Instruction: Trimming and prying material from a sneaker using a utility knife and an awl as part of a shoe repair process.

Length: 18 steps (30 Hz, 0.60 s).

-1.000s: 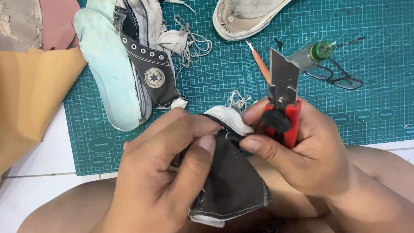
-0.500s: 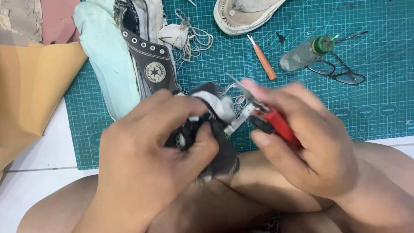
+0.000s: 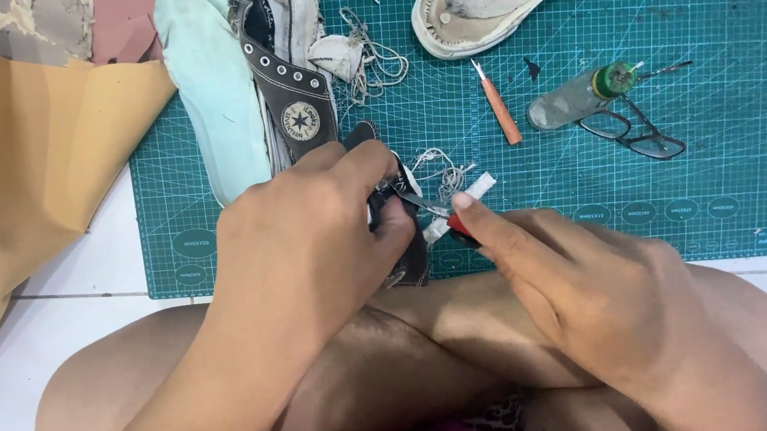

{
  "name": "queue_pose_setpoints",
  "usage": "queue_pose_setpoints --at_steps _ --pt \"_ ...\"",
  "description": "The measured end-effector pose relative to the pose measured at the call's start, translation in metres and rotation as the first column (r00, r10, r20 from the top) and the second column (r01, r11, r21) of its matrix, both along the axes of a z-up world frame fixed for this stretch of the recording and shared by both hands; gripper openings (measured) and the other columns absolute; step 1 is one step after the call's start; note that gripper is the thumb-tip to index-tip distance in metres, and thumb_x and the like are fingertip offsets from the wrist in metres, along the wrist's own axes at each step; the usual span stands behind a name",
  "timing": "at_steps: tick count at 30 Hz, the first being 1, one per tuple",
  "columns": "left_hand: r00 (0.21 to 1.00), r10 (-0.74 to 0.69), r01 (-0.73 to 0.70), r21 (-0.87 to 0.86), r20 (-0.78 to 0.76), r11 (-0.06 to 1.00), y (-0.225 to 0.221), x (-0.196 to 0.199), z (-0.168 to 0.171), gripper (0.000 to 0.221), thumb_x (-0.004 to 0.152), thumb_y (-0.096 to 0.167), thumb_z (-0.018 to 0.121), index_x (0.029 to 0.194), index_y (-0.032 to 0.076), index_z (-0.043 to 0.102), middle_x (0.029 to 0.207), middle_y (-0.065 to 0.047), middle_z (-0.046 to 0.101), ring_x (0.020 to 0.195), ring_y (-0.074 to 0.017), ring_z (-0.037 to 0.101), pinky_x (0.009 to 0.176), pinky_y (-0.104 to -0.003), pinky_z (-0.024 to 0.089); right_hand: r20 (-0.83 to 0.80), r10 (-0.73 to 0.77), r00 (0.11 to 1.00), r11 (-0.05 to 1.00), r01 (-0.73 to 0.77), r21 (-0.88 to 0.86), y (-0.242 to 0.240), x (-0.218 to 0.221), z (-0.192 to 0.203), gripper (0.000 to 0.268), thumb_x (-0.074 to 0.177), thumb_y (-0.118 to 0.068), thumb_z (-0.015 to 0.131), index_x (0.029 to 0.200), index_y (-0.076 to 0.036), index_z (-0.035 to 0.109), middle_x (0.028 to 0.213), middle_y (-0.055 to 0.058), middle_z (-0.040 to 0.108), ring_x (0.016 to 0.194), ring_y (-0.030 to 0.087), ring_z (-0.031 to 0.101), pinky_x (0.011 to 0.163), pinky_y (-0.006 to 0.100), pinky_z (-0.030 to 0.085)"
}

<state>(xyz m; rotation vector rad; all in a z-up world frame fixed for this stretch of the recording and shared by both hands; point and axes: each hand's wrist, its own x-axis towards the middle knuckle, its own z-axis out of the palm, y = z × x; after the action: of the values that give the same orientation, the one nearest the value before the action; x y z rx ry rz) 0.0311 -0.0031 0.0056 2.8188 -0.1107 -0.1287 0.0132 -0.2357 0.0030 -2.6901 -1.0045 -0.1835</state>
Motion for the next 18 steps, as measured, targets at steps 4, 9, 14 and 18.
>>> queue_pose_setpoints --at_steps 4,9,14,18 --pt "0.997 0.036 -0.036 0.002 -0.072 0.999 -0.0032 0.0021 0.0011 0.015 0.084 0.029 0.064 0.097 0.023 0.066 0.076 -0.002 0.063 0.056 -0.0436 0.062 0.035 -0.055 0.045 -0.054 -0.048 0.997 0.998 0.045 -0.047 0.0015 -0.0041 -0.0014 0.044 0.103 -0.013 0.064 0.146 -0.023 0.062 0.091 -0.011 0.064 0.069 0.009 0.060 0.042 0.029 0.045" --pt "0.986 0.042 -0.041 0.013 -0.159 0.999 -0.0038 0.0056 0.0040 0.018 0.087 0.035 0.063 0.102 0.024 0.065 0.085 -0.001 0.066 0.064 -0.0441 0.066 0.042 -0.059 0.050 -0.004 -0.041 0.999 0.998 0.041 -0.051 0.0034 -0.0056 -0.0005 0.047 0.101 -0.002 0.060 0.144 -0.021 0.065 0.093 -0.008 0.064 0.067 0.011 0.059 0.044 0.029 0.044" --pt "0.975 0.049 -0.049 0.008 -0.217 0.999 -0.0047 0.0080 0.0047 0.017 0.088 0.034 0.060 0.101 0.023 0.063 0.085 -0.001 0.066 0.069 -0.0437 0.066 0.046 -0.060 0.050 -0.109 -0.091 0.990 0.996 0.091 -0.013 0.0016 -0.0063 -0.0038 0.043 0.102 -0.011 0.062 0.144 -0.023 0.064 0.095 -0.008 0.067 0.061 0.015 0.057 0.041 0.032 0.044" --pt "0.978 0.033 -0.030 0.018 -0.205 0.999 -0.0063 0.0069 -0.0025 0.016 0.088 0.033 0.060 0.098 0.022 0.063 0.085 -0.002 0.067 0.070 -0.0430 0.067 0.046 -0.059 0.050 -0.190 -0.127 0.974 0.990 0.113 -0.082 0.0009 -0.0045 -0.0061 0.048 0.101 -0.019 0.061 0.148 -0.028 0.059 0.085 -0.009 0.064 0.059 0.018 0.059 0.036 0.038 0.045"
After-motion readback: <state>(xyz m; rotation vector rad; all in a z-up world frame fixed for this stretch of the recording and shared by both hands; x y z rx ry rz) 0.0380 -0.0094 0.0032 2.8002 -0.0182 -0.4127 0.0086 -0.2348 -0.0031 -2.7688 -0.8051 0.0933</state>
